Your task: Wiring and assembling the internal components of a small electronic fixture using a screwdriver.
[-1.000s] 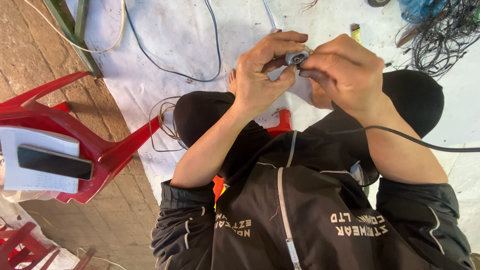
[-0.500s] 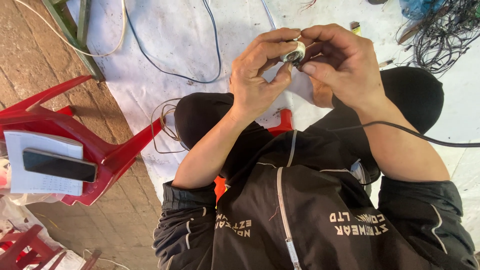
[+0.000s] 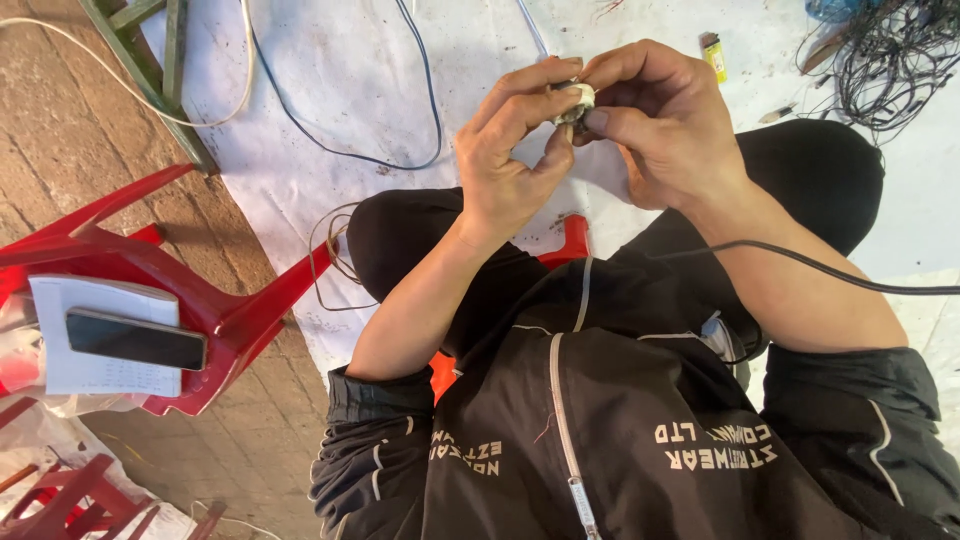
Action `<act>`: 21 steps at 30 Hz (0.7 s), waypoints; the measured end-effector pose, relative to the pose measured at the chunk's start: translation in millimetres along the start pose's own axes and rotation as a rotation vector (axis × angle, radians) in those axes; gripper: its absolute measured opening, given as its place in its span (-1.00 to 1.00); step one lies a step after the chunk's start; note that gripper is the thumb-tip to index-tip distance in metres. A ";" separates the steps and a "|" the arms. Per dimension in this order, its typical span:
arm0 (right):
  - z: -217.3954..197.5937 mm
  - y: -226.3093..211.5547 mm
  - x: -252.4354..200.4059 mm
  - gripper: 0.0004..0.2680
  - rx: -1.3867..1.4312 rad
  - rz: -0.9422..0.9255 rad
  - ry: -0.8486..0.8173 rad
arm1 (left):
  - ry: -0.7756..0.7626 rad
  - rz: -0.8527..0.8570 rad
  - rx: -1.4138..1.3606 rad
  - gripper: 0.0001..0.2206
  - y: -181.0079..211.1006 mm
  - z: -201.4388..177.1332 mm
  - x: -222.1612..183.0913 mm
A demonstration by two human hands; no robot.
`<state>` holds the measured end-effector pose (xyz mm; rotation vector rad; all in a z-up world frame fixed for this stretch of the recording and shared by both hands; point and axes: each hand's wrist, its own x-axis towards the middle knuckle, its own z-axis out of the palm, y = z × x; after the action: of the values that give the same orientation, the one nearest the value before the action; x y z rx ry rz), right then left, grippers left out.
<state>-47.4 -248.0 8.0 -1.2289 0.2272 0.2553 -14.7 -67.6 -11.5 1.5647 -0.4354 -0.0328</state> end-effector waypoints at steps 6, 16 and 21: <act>5.7 4.3 4.6 -0.79 0.115 -0.044 0.028 | -0.022 -0.008 0.017 -0.62 0.1 0.0 0.3; 10.5 9.0 7.3 -0.80 0.025 -0.116 0.038 | -0.071 -0.061 -0.042 -0.57 1.4 -7.2 -1.4; 8.7 12.3 5.2 -0.81 0.018 -0.124 0.058 | -0.089 -0.046 -0.042 -0.53 0.5 -7.5 -4.3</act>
<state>-46.0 -235.5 -1.9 -1.2286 0.2023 0.1099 -16.7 -59.2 -11.7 1.5353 -0.4661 -0.1464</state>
